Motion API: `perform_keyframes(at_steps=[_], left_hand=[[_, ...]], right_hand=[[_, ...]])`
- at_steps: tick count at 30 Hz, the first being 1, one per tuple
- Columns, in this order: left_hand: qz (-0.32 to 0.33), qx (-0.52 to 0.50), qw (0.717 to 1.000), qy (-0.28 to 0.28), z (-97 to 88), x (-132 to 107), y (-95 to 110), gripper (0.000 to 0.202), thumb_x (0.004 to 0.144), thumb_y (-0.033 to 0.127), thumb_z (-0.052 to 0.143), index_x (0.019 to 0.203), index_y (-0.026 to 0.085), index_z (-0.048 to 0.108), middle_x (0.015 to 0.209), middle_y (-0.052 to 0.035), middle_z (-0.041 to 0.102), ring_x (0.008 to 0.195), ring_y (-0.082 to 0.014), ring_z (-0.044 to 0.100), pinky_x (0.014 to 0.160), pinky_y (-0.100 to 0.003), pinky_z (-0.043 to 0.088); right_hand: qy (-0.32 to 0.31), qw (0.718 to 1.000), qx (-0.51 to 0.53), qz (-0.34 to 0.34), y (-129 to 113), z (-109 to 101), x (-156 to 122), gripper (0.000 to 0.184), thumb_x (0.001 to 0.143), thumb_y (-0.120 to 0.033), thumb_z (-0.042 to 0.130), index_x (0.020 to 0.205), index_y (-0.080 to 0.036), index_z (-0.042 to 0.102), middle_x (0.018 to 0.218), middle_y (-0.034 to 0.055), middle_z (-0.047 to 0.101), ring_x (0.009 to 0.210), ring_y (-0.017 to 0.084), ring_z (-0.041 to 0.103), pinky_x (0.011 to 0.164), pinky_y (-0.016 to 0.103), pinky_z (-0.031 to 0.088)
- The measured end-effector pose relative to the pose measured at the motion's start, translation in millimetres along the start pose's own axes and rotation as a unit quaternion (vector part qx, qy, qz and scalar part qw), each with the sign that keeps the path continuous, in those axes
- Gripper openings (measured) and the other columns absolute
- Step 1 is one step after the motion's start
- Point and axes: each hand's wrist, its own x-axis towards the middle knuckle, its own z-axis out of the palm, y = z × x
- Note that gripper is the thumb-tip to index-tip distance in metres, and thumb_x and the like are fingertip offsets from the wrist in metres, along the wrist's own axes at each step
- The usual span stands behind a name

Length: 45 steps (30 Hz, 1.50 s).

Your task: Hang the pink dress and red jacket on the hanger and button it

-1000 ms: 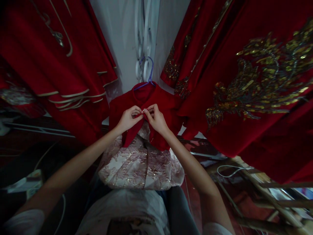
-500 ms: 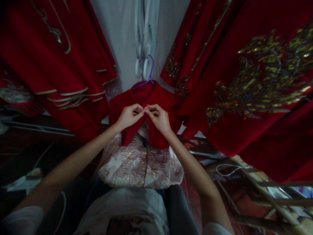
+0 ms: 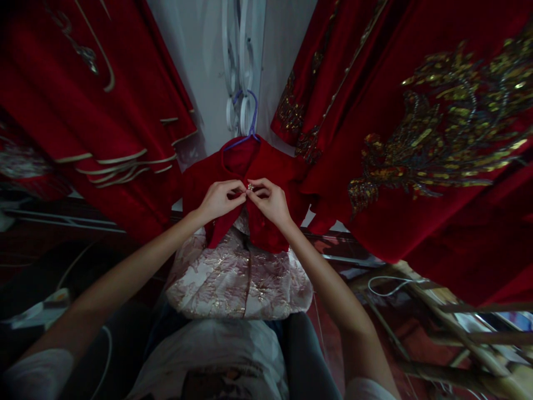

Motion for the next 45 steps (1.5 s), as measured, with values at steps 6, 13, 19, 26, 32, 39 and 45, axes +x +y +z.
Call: perform_keyframes(at_steps=[6, 13, 19, 26, 32, 39, 45], left_hand=[[0.030, 0.096, 0.995, -0.020, -1.2, 3.5, -0.8, 0.011, 0.084, 0.025, 0.053, 0.085, 0.021, 0.063, 0.080, -0.0009, 0.062, 0.076, -0.0148, 0.058, 0.068, -0.024, 0.042], [-0.008, -0.001, 1.000, 0.018, 12.1, 1.0, -4.2, 0.011, 0.087, 0.025, 0.050, 0.089, 0.020, 0.059, 0.089, -0.0022, 0.063, 0.084, -0.0150, 0.059, 0.079, -0.026, 0.045], [-0.220, -0.306, 0.923, 0.081, 37.9, -7.2, -12.9, 0.025, 0.089, 0.041, 0.049, 0.090, 0.017, 0.055, 0.084, -0.0029, 0.065, 0.066, -0.0103, 0.061, 0.063, -0.023, 0.051], [-0.317, -0.455, 0.831, -0.044, 40.7, -42.0, -19.0, 0.050, 0.086, 0.062, 0.044, 0.090, 0.018, 0.066, 0.097, -0.0102, 0.070, 0.091, -0.0179, 0.066, 0.075, -0.028, 0.055], [-0.405, -0.505, 0.761, 0.032, 37.4, -75.0, -14.1, 0.043, 0.081, 0.056, 0.055, 0.083, 0.014, 0.064, 0.080, -0.0079, 0.067, 0.065, -0.0158, 0.064, 0.057, -0.030, 0.057], [-0.373, -0.428, 0.819, 0.083, 50.1, -87.3, -17.2, 0.021, 0.076, 0.036, 0.061, 0.083, 0.016, 0.060, 0.074, -0.0010, 0.063, 0.063, -0.0125, 0.063, 0.064, -0.029, 0.055], [-0.270, -0.152, 0.934, 0.176, 51.1, -84.8, -19.8, 0.022, 0.077, 0.040, 0.064, 0.081, 0.018, 0.062, 0.078, -0.0020, 0.061, 0.070, -0.0129, 0.056, 0.068, -0.026, 0.046]], right_hand=[[-0.001, 1.000, 0.013, 0.019, 1.2, -3.1, 1.2, 0.035, 0.075, -0.038, 0.069, 0.102, -0.017, 0.067, 0.102, 0.0073, 0.070, 0.075, 0.015, 0.067, 0.070, 0.028, 0.056], [-0.052, 0.992, 0.081, 0.080, 4.4, -4.1, -1.7, 0.049, 0.076, -0.038, 0.067, 0.122, -0.023, 0.058, 0.113, 0.0063, 0.064, 0.083, 0.014, 0.064, 0.069, 0.027, 0.056], [-0.012, 0.990, 0.071, 0.120, 16.4, 3.4, -34.9, 0.070, 0.065, -0.026, 0.072, 0.126, -0.026, 0.038, 0.102, 0.0010, 0.057, 0.059, 0.006, 0.057, 0.053, 0.021, 0.052], [-0.077, 0.966, 0.165, 0.182, -3.6, -6.3, -60.5, 0.035, 0.074, -0.033, 0.066, 0.099, -0.023, 0.042, 0.089, 0.0001, 0.062, 0.067, 0.011, 0.063, 0.060, 0.026, 0.056], [-0.154, 0.967, 0.141, 0.145, -6.0, 9.3, -68.2, 0.031, 0.076, -0.034, 0.068, 0.100, -0.021, 0.055, 0.109, 0.0071, 0.062, 0.087, 0.014, 0.065, 0.079, 0.033, 0.057], [-0.047, 0.983, 0.052, 0.167, 34.7, 51.0, -68.3, 0.040, 0.074, -0.041, 0.068, 0.103, -0.020, 0.051, 0.080, -0.0002, 0.060, 0.070, 0.013, 0.061, 0.060, 0.028, 0.057], [0.006, 0.993, -0.004, 0.114, 39.5, 61.6, -65.6, 0.027, 0.074, -0.037, 0.069, 0.089, -0.019, 0.054, 0.089, 0.0044, 0.061, 0.080, 0.015, 0.063, 0.068, 0.027, 0.056]])
